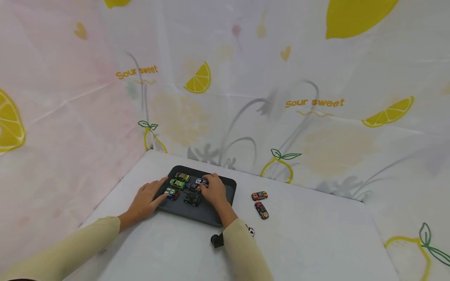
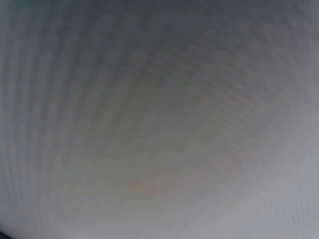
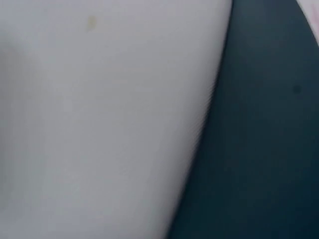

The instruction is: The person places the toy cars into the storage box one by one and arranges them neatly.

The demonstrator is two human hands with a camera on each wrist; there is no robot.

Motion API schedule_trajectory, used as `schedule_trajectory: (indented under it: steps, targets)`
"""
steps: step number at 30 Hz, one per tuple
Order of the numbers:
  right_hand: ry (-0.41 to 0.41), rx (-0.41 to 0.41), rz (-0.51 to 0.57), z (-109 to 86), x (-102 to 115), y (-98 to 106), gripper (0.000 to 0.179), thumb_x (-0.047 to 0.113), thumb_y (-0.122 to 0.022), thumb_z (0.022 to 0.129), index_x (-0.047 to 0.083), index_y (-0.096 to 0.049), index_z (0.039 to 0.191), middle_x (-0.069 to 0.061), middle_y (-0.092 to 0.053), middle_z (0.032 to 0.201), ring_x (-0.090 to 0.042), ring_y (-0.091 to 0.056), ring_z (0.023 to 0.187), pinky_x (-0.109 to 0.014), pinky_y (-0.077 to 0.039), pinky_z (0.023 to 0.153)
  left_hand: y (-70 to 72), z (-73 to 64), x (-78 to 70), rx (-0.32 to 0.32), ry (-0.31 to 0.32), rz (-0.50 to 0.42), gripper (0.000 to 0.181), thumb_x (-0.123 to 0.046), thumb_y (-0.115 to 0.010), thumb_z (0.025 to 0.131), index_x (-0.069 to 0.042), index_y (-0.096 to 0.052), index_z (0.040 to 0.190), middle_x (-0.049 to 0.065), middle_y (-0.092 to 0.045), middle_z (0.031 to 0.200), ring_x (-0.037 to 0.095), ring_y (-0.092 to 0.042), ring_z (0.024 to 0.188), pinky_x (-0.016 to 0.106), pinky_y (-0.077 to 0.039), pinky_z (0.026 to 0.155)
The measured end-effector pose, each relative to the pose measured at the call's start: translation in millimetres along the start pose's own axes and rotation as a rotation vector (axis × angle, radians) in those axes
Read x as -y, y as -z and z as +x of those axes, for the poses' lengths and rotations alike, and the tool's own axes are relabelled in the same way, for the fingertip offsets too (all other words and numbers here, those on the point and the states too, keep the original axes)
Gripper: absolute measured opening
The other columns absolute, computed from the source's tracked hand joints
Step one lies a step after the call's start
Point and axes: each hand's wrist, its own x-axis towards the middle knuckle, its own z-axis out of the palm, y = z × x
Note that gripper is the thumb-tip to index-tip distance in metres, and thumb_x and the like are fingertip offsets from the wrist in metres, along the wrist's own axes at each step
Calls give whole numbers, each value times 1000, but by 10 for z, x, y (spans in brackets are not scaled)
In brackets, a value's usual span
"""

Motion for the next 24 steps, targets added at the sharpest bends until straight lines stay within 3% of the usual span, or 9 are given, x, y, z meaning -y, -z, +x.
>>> schedule_trajectory:
  steps: [5,12,24]
  targets:
    - [57,134,15,30,127,23,27,20,-73,90,8,-72,115,-10,-68,112,-22,-67,92,-37,-56,78,-29,-12,2,-3,-2,7,64,-42,-54,98,-16,-35,154,16,-51,147,40,-45,135,65,-24,110]
    - [21,297,-14,83,182,21,30,21,-74,90,9,-70,118,-7,-67,114,-23,-66,104,-36,-54,87,-35,-22,-11,4,2,-8,64,-42,-53,98,-16,-35,154,16,-50,148,40,-43,136,65,-23,111]
    - [36,327,-66,155,185,-54,31,23,-74,89,9,-72,117,-7,-63,105,-21,-64,92,-34,-54,77,-6,5,23,3,2,9,65,-43,-53,98,-18,-34,155,15,-50,149,39,-44,136,64,-23,111]
